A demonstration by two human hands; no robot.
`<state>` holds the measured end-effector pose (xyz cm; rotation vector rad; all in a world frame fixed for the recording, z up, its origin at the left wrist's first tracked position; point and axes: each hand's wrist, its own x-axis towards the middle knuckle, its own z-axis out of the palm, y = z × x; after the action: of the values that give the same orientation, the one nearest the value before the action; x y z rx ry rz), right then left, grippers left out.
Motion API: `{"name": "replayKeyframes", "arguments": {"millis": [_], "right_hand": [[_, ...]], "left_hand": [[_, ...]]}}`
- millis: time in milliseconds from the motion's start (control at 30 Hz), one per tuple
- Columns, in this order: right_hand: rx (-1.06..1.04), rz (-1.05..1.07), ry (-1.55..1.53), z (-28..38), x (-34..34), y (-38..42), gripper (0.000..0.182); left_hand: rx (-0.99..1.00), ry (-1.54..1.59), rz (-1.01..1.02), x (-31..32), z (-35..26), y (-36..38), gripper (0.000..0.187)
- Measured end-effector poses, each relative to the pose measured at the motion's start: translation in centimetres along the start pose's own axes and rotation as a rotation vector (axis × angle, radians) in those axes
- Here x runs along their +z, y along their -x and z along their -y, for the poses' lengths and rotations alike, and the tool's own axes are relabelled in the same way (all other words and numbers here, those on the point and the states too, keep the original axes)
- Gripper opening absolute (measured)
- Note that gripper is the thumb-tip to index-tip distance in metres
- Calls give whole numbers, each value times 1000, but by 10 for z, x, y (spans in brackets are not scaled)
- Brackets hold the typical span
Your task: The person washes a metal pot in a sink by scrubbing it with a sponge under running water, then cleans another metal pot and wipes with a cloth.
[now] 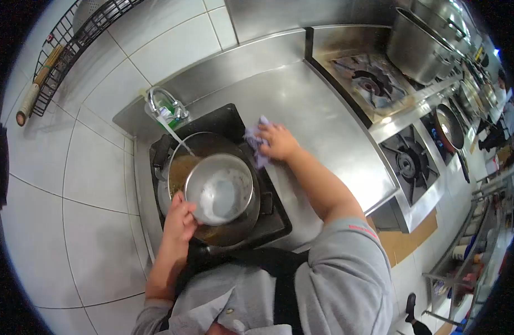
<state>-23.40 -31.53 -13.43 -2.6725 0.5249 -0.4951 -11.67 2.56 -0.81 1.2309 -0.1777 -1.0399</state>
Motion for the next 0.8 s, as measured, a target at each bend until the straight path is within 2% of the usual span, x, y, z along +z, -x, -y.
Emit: {"name": "replayKeyframes", "arguments": {"millis": [100,200,300,433,533,633,700,800], "right_hand": [[-111,-34,63,45,-11,87,57],[-174,74,10,73,-36,160,67],[-85,121,-25,78,-54,208,61],[-60,88,-66,57,-52,208,56],[-99,64,-143,40,-45,195,55],[-127,98,-140,33,-48,190,56],[-182,106,-161,33,-52,190,55],[-181,104,-153,33,-57,190,56]], "left_hand": [[62,0,108,12,-11,-26,23],[109,3,104,40,-18,-55,23],[164,-11,92,86,-20,-78,24],[184,-2,257,144,-3,-124,19],[165,45,240,195,23,-158,20],[155,110,200,248,45,-160,24],[206,140,296,259,70,-183,24],[256,146,171,280,83,-180,24]]}}
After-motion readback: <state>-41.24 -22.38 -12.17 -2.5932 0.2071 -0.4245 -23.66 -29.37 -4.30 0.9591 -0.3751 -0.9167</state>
